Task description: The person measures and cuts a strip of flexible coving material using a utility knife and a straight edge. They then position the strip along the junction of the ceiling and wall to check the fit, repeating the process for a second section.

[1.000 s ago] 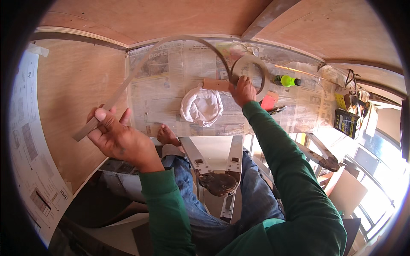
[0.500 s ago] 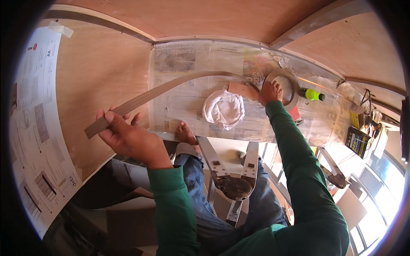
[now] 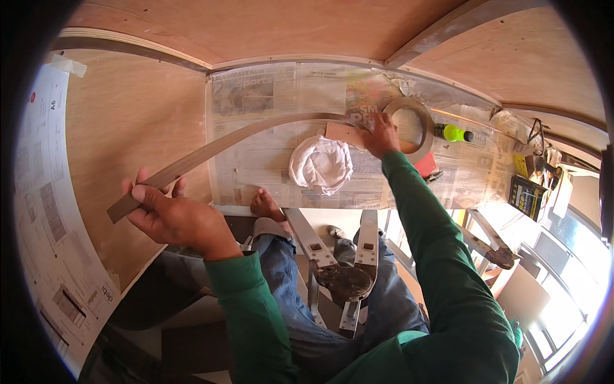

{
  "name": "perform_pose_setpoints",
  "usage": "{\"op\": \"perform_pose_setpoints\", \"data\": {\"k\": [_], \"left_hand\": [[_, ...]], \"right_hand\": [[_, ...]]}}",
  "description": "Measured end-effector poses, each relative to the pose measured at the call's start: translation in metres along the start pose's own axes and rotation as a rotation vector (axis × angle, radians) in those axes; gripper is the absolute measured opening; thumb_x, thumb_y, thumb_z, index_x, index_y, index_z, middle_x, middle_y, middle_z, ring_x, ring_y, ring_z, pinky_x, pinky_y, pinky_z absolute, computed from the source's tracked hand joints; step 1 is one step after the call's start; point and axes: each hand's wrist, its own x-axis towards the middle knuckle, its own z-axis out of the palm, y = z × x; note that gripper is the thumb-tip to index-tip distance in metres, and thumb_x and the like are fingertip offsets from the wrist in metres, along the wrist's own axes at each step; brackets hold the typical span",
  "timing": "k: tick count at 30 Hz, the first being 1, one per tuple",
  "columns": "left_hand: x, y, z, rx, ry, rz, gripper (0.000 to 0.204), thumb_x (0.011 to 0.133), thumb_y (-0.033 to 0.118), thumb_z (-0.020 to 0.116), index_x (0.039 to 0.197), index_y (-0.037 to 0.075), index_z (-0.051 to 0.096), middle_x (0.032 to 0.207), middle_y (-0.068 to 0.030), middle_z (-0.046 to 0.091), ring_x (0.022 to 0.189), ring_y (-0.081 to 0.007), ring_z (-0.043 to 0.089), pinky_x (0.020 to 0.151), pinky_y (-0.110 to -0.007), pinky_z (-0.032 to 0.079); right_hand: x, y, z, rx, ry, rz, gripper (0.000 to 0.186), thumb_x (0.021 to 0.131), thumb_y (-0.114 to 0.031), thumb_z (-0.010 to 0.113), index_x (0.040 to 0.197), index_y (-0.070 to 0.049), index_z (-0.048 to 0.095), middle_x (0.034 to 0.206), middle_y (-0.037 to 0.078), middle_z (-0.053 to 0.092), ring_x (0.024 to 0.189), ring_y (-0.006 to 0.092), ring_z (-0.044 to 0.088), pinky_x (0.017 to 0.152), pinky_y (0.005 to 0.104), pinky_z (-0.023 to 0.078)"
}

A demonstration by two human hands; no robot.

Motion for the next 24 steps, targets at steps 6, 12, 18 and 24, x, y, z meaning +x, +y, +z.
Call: {"op": "perform_pose_setpoints", "data": {"k": [6, 12, 18, 24], "left_hand": [[-0.005, 0.007, 0.004, -0.052, -0.023, -0.048, 0.038, 0.108, 0.034, 0.053, 0.132, 0.005, 0.052, 0.121, -0.0045, 0.064, 0.108, -0.0155, 0.061, 0.078, -0.028, 0.052], [-0.020, 0.013, 0.011, -0.085, -0.068, -0.008, 0.038, 0.105, 0.033, 0.059, 0.128, 0.004, 0.055, 0.119, -0.0049, 0.065, 0.105, -0.0132, 0.061, 0.070, -0.022, 0.054], [-0.029, 0.011, 0.018, -0.086, -0.141, 0.014, 0.036, 0.104, 0.034, 0.061, 0.124, 0.005, 0.057, 0.118, -0.0036, 0.064, 0.105, -0.0130, 0.061, 0.069, -0.022, 0.055], [-0.031, 0.008, 0.027, -0.030, -0.213, -0.033, 0.038, 0.101, 0.040, 0.065, 0.120, 0.007, 0.061, 0.116, -0.0012, 0.065, 0.103, -0.0140, 0.061, 0.075, -0.025, 0.053]], "right_hand": [[-0.057, 0.073, -0.036, -0.248, -0.065, -0.056, 0.056, 0.082, -0.032, 0.076, 0.129, -0.007, 0.059, 0.126, 0.019, 0.056, 0.122, 0.0373, 0.052, 0.106, 0.0525, 0.038], [-0.062, 0.088, -0.030, -0.329, -0.116, -0.228, 0.047, 0.090, -0.035, 0.072, 0.124, -0.005, 0.060, 0.116, 0.018, 0.059, 0.114, 0.0391, 0.056, 0.100, 0.0514, 0.041], [-0.048, 0.078, -0.018, -0.361, -0.058, -0.111, 0.042, 0.091, -0.036, 0.071, 0.116, -0.004, 0.060, 0.112, 0.017, 0.059, 0.108, 0.0358, 0.059, 0.092, 0.0487, 0.047], [-0.024, 0.085, -0.017, -0.394, -0.023, 0.057, 0.037, 0.091, -0.034, 0.071, 0.109, -0.004, 0.059, 0.113, 0.017, 0.059, 0.109, 0.0363, 0.060, 0.090, 0.0497, 0.050]]}}
